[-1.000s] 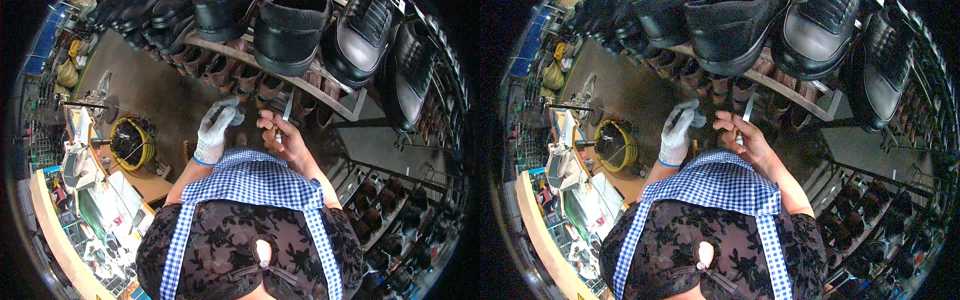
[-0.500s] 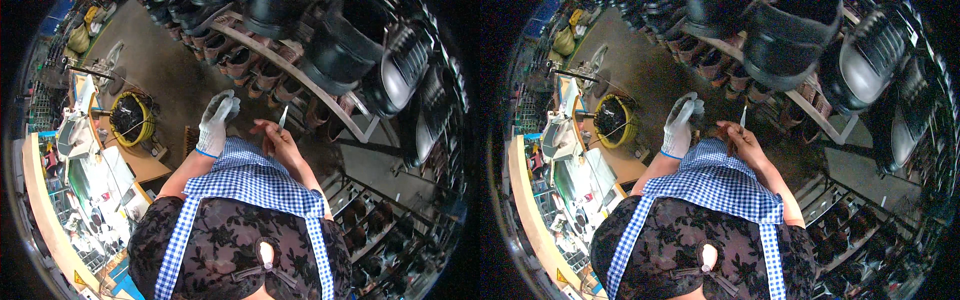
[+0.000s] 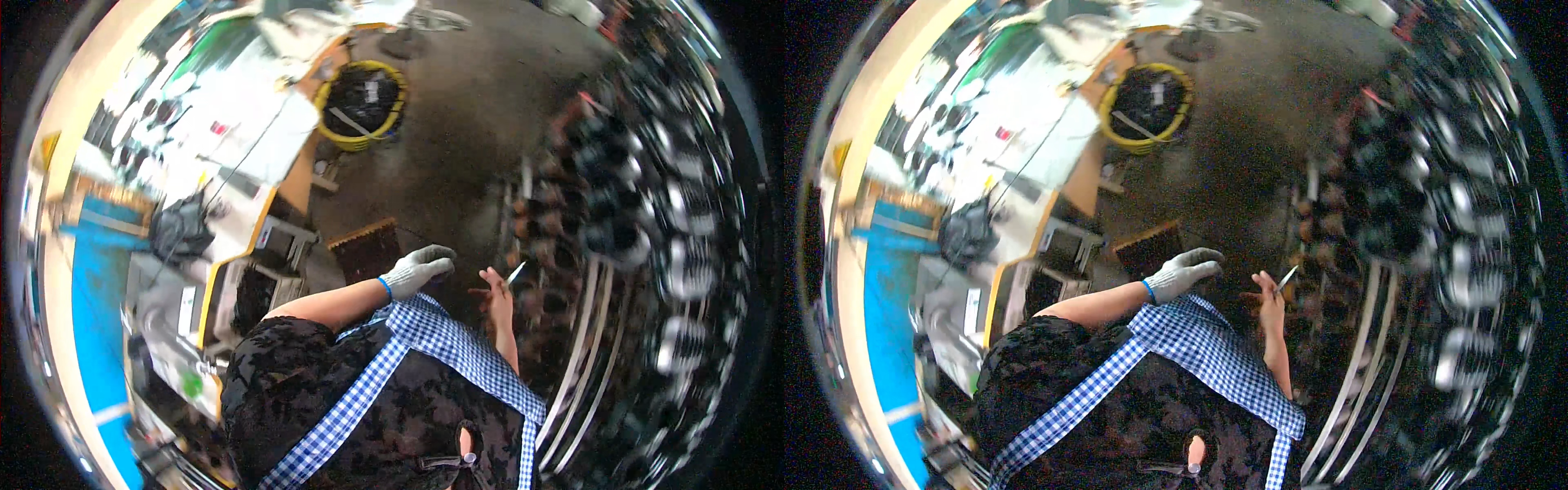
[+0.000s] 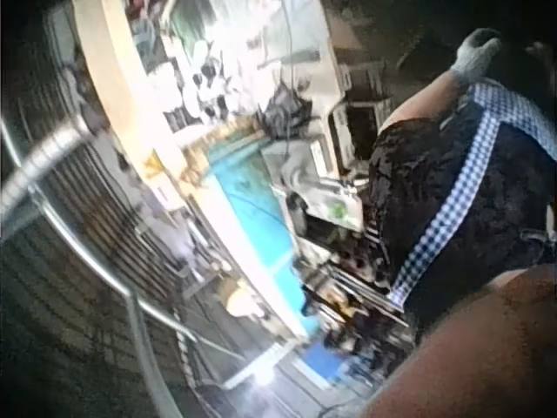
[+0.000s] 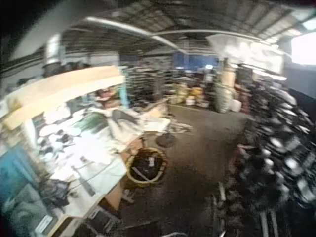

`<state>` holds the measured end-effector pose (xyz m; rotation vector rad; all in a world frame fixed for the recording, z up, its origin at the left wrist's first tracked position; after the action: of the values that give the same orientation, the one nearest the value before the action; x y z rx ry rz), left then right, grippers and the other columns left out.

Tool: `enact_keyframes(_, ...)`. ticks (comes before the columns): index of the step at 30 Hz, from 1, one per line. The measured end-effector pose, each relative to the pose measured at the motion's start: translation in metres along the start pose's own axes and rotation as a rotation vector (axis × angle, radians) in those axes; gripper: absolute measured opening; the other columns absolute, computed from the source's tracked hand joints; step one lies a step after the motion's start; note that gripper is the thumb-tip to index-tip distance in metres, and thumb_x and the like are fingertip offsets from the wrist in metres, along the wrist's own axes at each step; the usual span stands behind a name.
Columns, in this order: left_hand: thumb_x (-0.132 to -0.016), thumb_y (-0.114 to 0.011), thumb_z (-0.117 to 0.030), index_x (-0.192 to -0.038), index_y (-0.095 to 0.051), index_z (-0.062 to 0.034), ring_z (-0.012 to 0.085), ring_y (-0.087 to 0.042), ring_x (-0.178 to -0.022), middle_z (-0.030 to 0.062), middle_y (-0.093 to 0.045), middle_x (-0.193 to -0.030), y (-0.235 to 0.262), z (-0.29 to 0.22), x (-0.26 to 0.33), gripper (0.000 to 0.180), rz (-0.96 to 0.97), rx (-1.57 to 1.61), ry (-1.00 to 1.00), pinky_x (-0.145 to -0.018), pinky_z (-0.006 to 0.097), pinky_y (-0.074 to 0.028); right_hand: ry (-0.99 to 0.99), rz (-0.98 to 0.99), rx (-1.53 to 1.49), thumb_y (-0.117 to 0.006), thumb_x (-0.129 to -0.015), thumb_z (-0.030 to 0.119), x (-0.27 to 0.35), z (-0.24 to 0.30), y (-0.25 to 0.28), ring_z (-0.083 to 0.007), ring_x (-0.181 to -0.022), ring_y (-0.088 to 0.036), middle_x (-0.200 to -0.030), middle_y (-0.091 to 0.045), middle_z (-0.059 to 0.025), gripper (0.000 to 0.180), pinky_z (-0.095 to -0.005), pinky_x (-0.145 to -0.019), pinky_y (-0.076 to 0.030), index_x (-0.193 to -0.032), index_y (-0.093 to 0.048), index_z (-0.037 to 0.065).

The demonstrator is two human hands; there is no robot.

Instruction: Trimming excess glue and material from the edges of finished leather shoes using a small hand tool.

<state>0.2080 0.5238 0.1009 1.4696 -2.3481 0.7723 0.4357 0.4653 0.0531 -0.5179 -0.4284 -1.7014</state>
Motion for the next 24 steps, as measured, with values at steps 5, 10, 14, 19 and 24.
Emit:
enact_keyframes(5, -0.091, -0.061, -0.022, -0.119, -0.057, -0.0062, 0.0117, -0.058, -0.098, 0.0030, -0.063, -0.107, 0.046, 0.015, 0.049, 0.033, -0.354, 0.317, -0.209, -0.087, 0.027, -0.047, 0.012, 0.157, 0.053, -0.037, -0.101, 0.031, 0.003, 0.054, -0.050, -0.0171, -0.084, -0.067, -0.126, -0.056, -0.0071, 0.041, -0.0187, -0.042, -0.040, -0.135, -0.044, 0.007)
enact_keyframes(10, -0.091, -0.059, -0.021, -0.119, -0.056, -0.0037, 0.0108, -0.058, -0.094, 0.0031, -0.062, -0.103, 0.052, 0.037, 0.105, 0.032, -0.653, 0.503, -0.328, -0.083, 0.025, -0.047, -0.008, 0.448, 0.132, -0.038, -0.101, 0.030, -0.023, 0.058, -0.085, -0.0183, -0.086, -0.067, -0.133, -0.049, -0.0076, 0.044, -0.0166, -0.041, -0.039, -0.138, -0.039, 0.007)
enact_keyframes(14, -0.090, -0.060, -0.024, -0.119, -0.056, -0.0035, 0.0105, -0.057, -0.089, 0.0029, -0.062, -0.101, 0.056, 0.095, 0.092, 0.036, -0.869, 0.531, -0.365, -0.079, 0.025, -0.047, -0.012, 0.558, 0.269, -0.040, -0.100, 0.031, -0.094, 0.038, -0.104, -0.0195, -0.084, -0.067, -0.130, -0.051, -0.0070, 0.043, -0.0173, -0.038, -0.037, -0.137, -0.040, 0.008)
enact_keyframes(19, -0.089, -0.062, -0.028, -0.118, -0.055, -0.0024, 0.0095, -0.056, -0.083, 0.0020, -0.062, -0.096, 0.059, 0.134, 0.093, 0.039, -1.068, 0.648, -0.374, -0.074, 0.024, -0.046, -0.035, 0.638, 0.579, -0.037, -0.101, 0.033, -0.135, -0.004, -0.121, -0.0184, -0.079, -0.068, -0.132, -0.050, -0.0100, 0.048, -0.0193, -0.039, -0.040, -0.139, -0.035, 0.005)
enact_keyframes(24, -0.091, -0.060, -0.025, -0.118, -0.056, -0.0053, 0.0089, -0.056, -0.090, 0.0008, -0.061, -0.101, 0.036, 0.111, 0.087, 0.034, -1.120, 0.701, -0.394, -0.080, 0.023, -0.046, 0.006, 0.737, 0.798, -0.038, -0.100, 0.029, -0.158, 0.018, -0.136, -0.0166, -0.079, -0.068, -0.136, -0.048, -0.0099, 0.045, -0.0214, -0.042, -0.042, -0.140, -0.036, 0.007)
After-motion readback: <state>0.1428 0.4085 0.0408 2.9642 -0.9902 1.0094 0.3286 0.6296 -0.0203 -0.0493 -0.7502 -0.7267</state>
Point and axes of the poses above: each hand's wrist, its own x-axis away from the middle knuckle, its own y-axis out of the back of the hand, z = x × y, the point moved 2 cm from there along -x, towards the middle knuckle
